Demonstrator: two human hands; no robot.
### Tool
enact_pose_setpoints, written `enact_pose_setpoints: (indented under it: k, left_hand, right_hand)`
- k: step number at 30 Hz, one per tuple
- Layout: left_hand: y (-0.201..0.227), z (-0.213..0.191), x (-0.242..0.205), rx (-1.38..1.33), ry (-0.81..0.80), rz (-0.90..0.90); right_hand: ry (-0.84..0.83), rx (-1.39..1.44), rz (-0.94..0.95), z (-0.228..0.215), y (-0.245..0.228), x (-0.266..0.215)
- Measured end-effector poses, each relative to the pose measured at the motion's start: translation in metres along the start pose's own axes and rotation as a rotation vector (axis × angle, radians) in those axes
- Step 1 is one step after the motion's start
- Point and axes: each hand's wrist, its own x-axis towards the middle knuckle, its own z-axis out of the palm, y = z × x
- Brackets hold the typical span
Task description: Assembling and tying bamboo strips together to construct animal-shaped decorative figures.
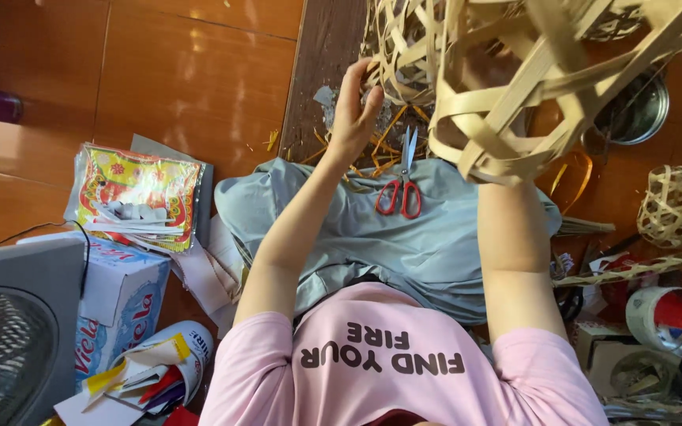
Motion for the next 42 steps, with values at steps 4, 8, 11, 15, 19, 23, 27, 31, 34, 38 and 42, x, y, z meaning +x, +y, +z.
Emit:
enact_pose_setpoints:
  k: [4, 8, 11, 15, 19, 23, 27, 31, 34, 38, 42]
  left_hand:
    - [0.005, -0.013, 0.015, 0.281, -0.037, 0.164]
    - [0.003, -0.018, 0.026, 0.421, -0.147, 0.213]
    - [0.003, -0.008, 0.020, 0.135, -0.140, -0.103]
    - [-0.012, -0.013, 0.027, 0.024, -0.171, -0.106]
    - [-0.023, -0.026, 0.023, -0.112, -0.259, -0.253]
    - [0.006, -0.025, 0.030, -0.204, -0.213, -0.294]
    - [-0.036, -0.037, 0.031, -0.144, -0.200, -0.033]
    - [-0.026, -0.035, 0.032, -0.167, -0.144, -0.163]
    - [-0.014, -0.033, 0.033, -0.203, -0.157, -0.130]
    - [0.002, -0.033, 0.037, -0.262, -0.229, -0.117]
    - [-0.021, -0.038, 0.042, -0.197, -0.196, -0.241]
  right_hand:
    - [-0.008, -0.018, -0.029, 0.000, -0.002, 0.019]
    - [-0.015, -0.033, -0.057, 0.005, -0.005, 0.038]
    - [-0.018, -0.054, -0.055, 0.004, -0.012, 0.038]
    - [-0.018, -0.086, -0.053, -0.004, -0.019, 0.037]
    - [0.012, -0.111, 0.016, -0.011, -0.021, -0.006]
    - [0.047, -0.134, 0.080, -0.008, -0.018, -0.051]
    - [0.071, -0.156, 0.111, 0.011, -0.014, -0.057]
    - [0.088, -0.189, 0.123, 0.072, 0.006, -0.027]
    - [0.094, -0.214, 0.129, 0.083, 0.005, -0.021]
    - [0.096, -0.239, 0.118, 0.087, 0.003, -0.015]
    - [0.089, -0.259, 0.080, 0.096, -0.008, 0.003]
